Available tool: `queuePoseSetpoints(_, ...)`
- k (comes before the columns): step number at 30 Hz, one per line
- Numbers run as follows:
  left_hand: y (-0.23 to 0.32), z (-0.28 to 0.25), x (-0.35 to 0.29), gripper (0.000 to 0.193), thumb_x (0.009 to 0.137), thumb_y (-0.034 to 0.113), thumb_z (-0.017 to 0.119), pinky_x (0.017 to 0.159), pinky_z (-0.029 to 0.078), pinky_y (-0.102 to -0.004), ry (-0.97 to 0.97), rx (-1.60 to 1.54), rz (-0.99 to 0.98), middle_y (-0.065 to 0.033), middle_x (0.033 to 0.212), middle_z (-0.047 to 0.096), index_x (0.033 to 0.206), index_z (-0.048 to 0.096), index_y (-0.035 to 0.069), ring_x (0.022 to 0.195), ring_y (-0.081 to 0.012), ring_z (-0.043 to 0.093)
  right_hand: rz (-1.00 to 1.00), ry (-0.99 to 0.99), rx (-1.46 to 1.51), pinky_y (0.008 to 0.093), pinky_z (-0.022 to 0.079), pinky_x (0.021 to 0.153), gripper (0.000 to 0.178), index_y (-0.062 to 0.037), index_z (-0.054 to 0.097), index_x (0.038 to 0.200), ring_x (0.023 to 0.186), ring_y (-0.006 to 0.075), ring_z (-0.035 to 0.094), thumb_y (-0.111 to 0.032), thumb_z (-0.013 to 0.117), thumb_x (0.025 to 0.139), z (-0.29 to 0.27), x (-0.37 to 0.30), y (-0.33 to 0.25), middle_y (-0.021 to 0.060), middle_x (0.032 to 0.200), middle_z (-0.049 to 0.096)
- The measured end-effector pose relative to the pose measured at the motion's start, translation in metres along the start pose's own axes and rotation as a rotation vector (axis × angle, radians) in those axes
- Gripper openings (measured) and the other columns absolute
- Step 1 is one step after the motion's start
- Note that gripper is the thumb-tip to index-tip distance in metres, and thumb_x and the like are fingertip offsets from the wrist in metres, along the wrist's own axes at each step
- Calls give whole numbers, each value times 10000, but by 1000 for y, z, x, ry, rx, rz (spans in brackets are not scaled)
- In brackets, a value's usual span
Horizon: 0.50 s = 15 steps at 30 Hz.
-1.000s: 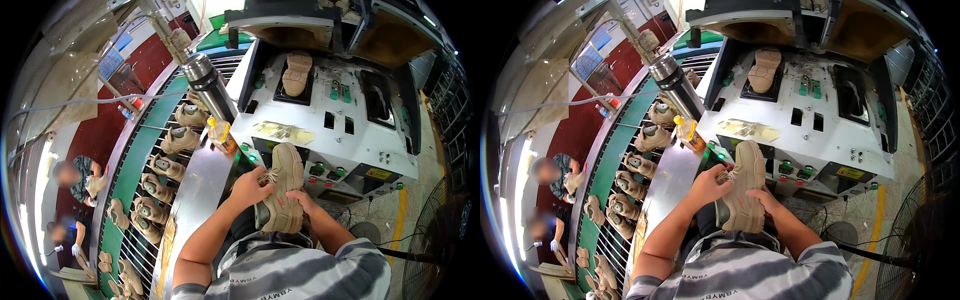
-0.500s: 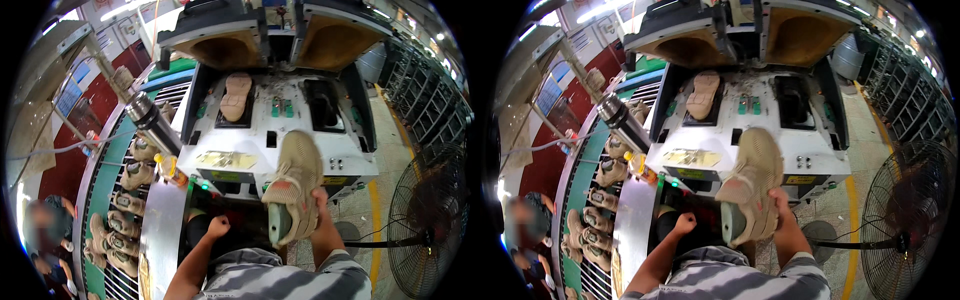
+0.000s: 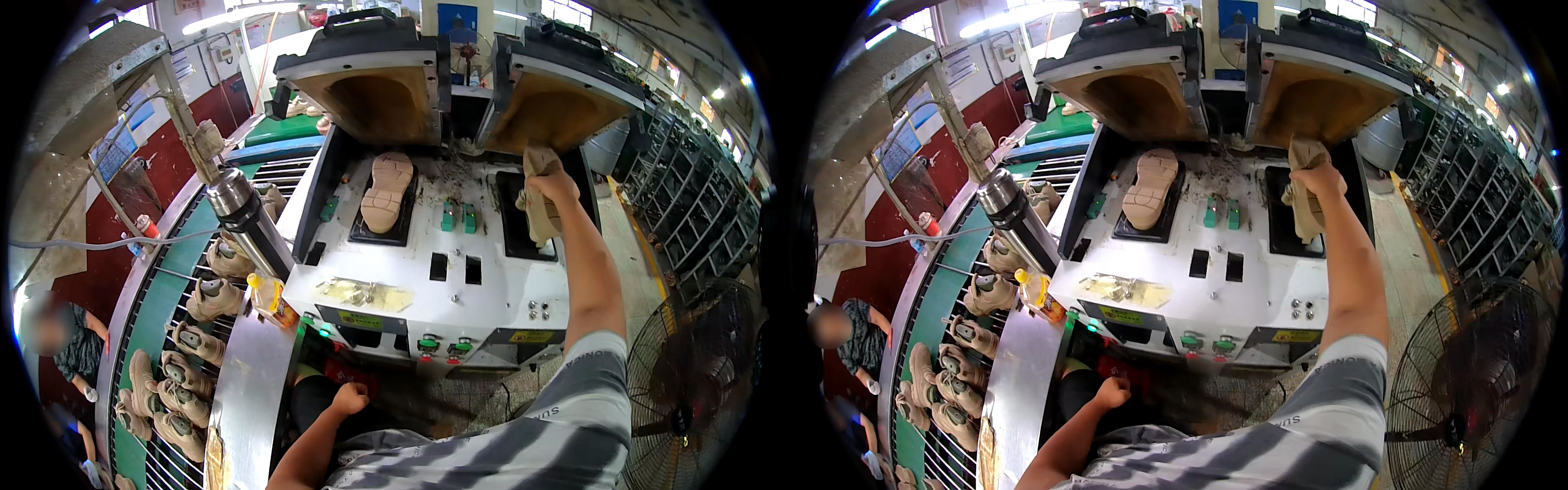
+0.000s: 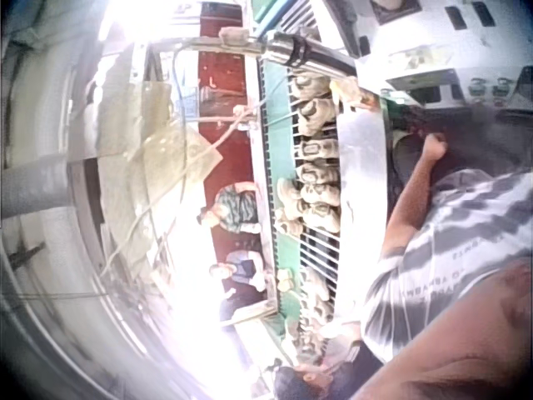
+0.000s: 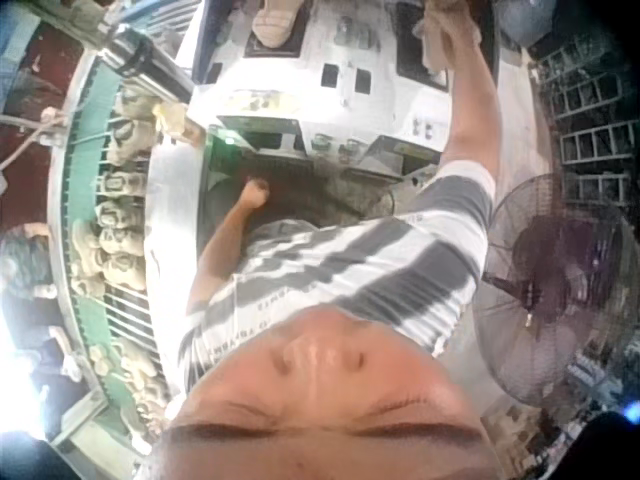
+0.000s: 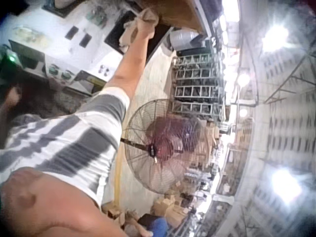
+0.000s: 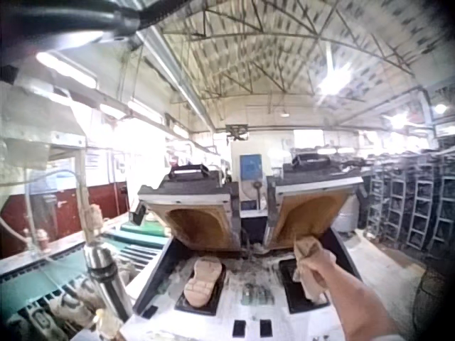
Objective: The person takes a shoe from a conveyor belt, places it into a pressing machine, activates the machine by pressing buttons, and then returns the shoe to the conveyor belt.
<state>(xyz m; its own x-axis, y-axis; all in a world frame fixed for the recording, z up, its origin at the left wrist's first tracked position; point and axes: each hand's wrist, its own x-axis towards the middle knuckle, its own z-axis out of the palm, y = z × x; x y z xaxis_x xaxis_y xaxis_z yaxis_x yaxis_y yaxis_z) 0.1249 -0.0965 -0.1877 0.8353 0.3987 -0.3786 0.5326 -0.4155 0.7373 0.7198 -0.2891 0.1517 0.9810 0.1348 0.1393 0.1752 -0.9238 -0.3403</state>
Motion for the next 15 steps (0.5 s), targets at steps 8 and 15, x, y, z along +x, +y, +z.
queuePoseSetpoints(8, -2, -6, 0, 176, 623, 176, 612, 647, 490, -392, 108, -94, 6, -181, 670, 617, 700, 637, 19, 666, -314, 633, 10, -237, -232, 399, 469, 954, 1069, -77, 323, 1465, 1193, 281, 556, -652, 691, 642, 69, 13, -19, 139, 1350, 540)
queuePoseSetpoints(15, -5, 7, 14, 189, 649, 198, 631, 642, 503, -403, 149, -78, 35, -181, 690, 633, 732, 648, 30, 669, -331, 643, -173, -116, -452, 379, 452, 970, 1033, -84, 355, 1440, 1258, 273, 496, -623, 713, 635, 49, -64, -27, 219, 1394, 458)
